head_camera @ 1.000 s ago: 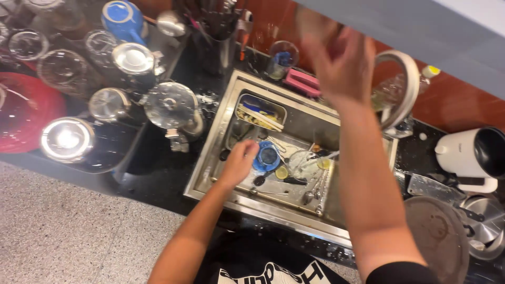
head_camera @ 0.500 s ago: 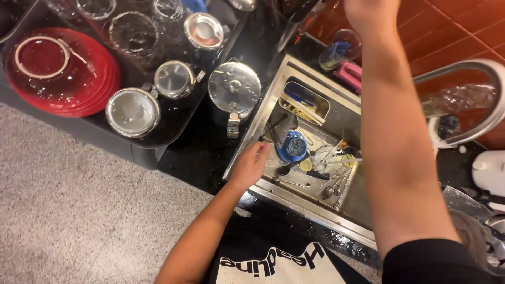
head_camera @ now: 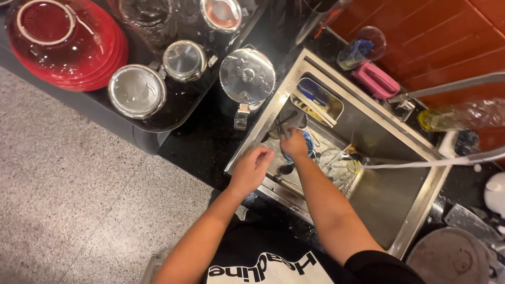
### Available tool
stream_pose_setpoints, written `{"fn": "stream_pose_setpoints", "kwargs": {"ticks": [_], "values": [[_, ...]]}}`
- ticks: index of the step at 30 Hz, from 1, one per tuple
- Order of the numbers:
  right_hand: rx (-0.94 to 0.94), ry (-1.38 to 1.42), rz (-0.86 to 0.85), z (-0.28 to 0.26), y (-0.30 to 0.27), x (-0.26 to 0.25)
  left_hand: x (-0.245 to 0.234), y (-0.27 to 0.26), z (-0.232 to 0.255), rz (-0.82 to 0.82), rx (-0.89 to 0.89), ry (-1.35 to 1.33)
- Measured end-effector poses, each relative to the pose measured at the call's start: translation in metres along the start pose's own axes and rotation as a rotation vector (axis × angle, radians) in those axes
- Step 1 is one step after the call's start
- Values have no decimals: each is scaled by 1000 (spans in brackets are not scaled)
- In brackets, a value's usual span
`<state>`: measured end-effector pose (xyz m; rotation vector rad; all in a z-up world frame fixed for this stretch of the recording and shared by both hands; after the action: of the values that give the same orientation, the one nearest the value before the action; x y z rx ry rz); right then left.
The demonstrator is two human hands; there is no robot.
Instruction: Wash several cups, spoons, and a blue bowl in a kitchen sink.
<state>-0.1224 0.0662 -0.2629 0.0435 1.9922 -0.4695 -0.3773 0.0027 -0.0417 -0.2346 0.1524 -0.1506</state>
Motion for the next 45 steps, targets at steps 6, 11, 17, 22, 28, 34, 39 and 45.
{"fn": "stream_pose_setpoints", "kwargs": {"ticks": [6,11,17,22,28,34,39,45], "values": [[110,-88,-257,0,33,23,1,-20,6,-19,-118,33],[152,-107,-279,-9,38,3,0,-27,-9,-5,68,-78],[13,-140,-158,12,33,0,0,-22,-8,-15,34,-69],[-2,26,-55,42,-5,-16,10,-11,-2,-52,-69,-12],[152,477,17,84,-83,-42,48,1,-15,-106,-92,31],[442,1405,-138,103,-161,-52,139,12,-72,-274,-211,184],[436,1347,-22,33,-210,-94,183,11,-51,-374,-596,-145],[221,929,-74,56,-215,-123,206,12,-64,-229,-535,-561]]}}
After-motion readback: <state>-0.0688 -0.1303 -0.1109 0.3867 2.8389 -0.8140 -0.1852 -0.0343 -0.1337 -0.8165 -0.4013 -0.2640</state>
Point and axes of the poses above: each hand's wrist, its own y-axis towards the middle knuckle, its own x-axis out of the palm, z = x × y, the point moved 2 cm from there along y, towards the middle knuckle, and after that the axes turned 3 degrees about x, right-handed, at the moved point
